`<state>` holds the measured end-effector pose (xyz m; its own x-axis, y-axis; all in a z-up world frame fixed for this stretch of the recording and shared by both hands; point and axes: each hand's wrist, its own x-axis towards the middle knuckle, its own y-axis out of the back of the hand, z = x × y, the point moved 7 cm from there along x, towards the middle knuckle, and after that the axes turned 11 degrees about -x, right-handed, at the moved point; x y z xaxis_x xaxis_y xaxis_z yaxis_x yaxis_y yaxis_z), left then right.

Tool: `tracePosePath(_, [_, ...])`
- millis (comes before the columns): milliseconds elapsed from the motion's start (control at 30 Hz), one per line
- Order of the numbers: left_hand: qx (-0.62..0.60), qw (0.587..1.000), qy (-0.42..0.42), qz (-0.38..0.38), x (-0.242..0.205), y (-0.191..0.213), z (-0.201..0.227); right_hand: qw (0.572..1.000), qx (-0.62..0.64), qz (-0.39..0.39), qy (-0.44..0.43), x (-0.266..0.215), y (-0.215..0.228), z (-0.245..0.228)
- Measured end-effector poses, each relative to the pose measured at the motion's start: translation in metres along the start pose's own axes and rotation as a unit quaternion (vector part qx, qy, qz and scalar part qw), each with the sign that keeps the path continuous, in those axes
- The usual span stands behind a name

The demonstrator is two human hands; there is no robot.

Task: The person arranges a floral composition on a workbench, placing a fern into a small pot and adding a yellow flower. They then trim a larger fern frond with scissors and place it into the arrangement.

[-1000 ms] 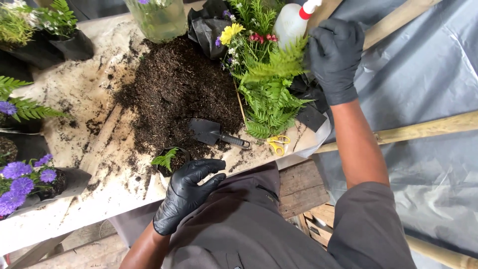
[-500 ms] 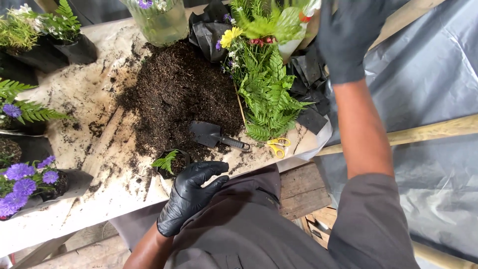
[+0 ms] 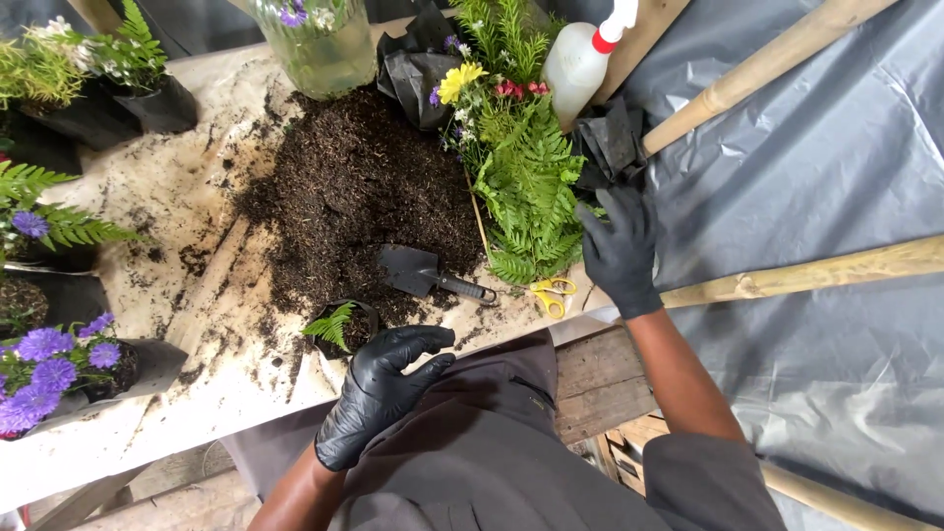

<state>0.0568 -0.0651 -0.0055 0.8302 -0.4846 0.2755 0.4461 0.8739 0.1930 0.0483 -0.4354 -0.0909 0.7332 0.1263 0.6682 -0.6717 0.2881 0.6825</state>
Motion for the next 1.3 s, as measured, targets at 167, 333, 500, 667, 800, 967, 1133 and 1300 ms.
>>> tracePosePath(167, [0.012,1.000,0.015,-0.004,-0.002,-0.005,-0.002,0.997,-0.006,0.046,0.067,-0.009,-0.018,-0.023])
tracePosePath(333, [0.024,0.999,0.029,-0.006,-0.002,-0.007,-0.003,0.994,-0.039,0.051,0.085,0.010,-0.023,-0.025])
tracePosePath(500, [0.017,1.000,0.025,-0.004,0.000,-0.006,-0.002,0.981,0.175,0.060,-0.051,0.043,0.004,0.008])
tracePosePath(667, [-0.011,1.000,0.013,-0.003,0.009,-0.008,0.002,0.886,0.376,-0.025,-0.270,0.065,0.022,0.040])
tracePosePath(800, [-0.007,1.000,-0.010,-0.008,0.014,-0.011,0.010,0.841,0.434,-0.066,-0.316,0.058,-0.002,0.049])
tracePosePath(967, [-0.018,1.000,-0.012,-0.011,0.016,-0.011,0.009,0.788,0.457,-0.112,-0.397,0.079,0.023,0.049])
tracePosePath(1133, [-0.026,0.999,0.006,0.022,0.026,-0.013,0.014,0.752,0.463,-0.116,-0.455,0.084,0.031,0.057])
tracePosePath(1300, [-0.019,0.996,0.071,0.056,0.048,-0.009,0.011,0.769,0.495,-0.135,-0.380,0.123,0.097,-0.009])
